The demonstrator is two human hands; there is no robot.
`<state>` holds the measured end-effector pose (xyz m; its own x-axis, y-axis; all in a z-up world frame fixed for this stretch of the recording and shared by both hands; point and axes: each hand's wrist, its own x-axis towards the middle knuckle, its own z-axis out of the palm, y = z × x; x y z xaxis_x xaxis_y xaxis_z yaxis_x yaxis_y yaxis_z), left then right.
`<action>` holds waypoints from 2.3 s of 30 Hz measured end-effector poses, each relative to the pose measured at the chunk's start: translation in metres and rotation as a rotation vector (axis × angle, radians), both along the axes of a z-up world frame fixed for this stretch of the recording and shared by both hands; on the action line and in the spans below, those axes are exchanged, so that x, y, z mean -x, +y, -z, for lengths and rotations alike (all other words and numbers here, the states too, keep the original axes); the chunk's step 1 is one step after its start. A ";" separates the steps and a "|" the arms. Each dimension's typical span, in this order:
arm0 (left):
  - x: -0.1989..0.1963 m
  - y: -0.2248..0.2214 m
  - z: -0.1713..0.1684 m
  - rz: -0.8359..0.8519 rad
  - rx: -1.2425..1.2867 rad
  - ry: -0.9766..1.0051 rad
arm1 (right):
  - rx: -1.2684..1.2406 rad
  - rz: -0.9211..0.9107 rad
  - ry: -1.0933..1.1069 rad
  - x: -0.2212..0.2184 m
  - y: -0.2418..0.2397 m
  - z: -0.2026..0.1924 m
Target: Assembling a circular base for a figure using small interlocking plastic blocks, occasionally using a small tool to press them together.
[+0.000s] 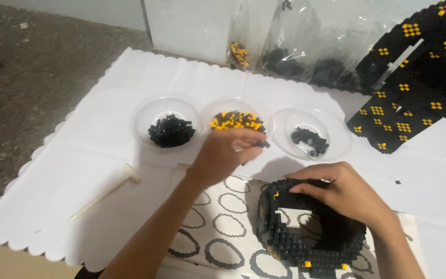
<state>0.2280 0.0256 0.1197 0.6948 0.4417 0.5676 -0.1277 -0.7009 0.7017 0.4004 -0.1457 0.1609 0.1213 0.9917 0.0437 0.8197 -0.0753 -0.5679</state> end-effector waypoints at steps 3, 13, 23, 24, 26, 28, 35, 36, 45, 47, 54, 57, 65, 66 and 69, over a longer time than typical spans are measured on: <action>0.001 -0.015 -0.010 -0.073 0.305 0.127 | 0.010 0.089 0.045 0.004 -0.002 -0.003; 0.002 -0.040 -0.001 0.086 0.382 -0.123 | -0.198 0.103 0.344 0.022 -0.009 -0.009; 0.009 -0.051 -0.009 0.287 0.438 -0.274 | -0.312 0.392 0.486 0.047 -0.008 -0.016; 0.008 -0.051 -0.009 0.287 0.438 -0.273 | -0.312 0.392 0.488 0.048 -0.008 -0.016; 0.008 -0.053 -0.009 0.287 0.409 -0.305 | -0.343 0.411 0.477 0.052 -0.009 -0.017; 0.009 -0.053 -0.010 0.279 0.376 -0.301 | -0.343 0.440 0.568 0.052 -0.010 -0.015; 0.011 -0.053 -0.008 0.259 0.317 -0.289 | -0.405 0.375 0.659 0.049 -0.011 -0.007; 0.011 -0.053 -0.008 0.260 0.316 -0.288 | -0.405 0.375 0.659 0.048 -0.012 -0.007; 0.019 -0.046 -0.018 0.409 0.609 -0.098 | -0.365 0.280 0.636 0.048 -0.018 -0.009; 0.022 -0.043 -0.023 0.485 0.580 -0.087 | -0.420 0.245 0.644 0.050 -0.016 -0.004; 0.022 -0.041 -0.021 0.234 0.200 -0.188 | -0.324 0.228 0.414 0.061 0.003 -0.035; 0.023 -0.038 -0.023 0.167 0.173 -0.286 | -0.254 0.312 0.289 0.062 0.019 -0.044; 0.032 -0.028 -0.029 0.091 0.239 -0.299 | -0.117 0.397 0.450 0.065 0.042 -0.048; 0.032 -0.028 -0.028 0.092 0.242 -0.299 | -0.115 0.399 0.449 0.067 0.042 -0.050; 0.032 -0.025 -0.024 0.093 0.254 -0.280 | -0.087 0.412 0.465 0.070 0.044 -0.052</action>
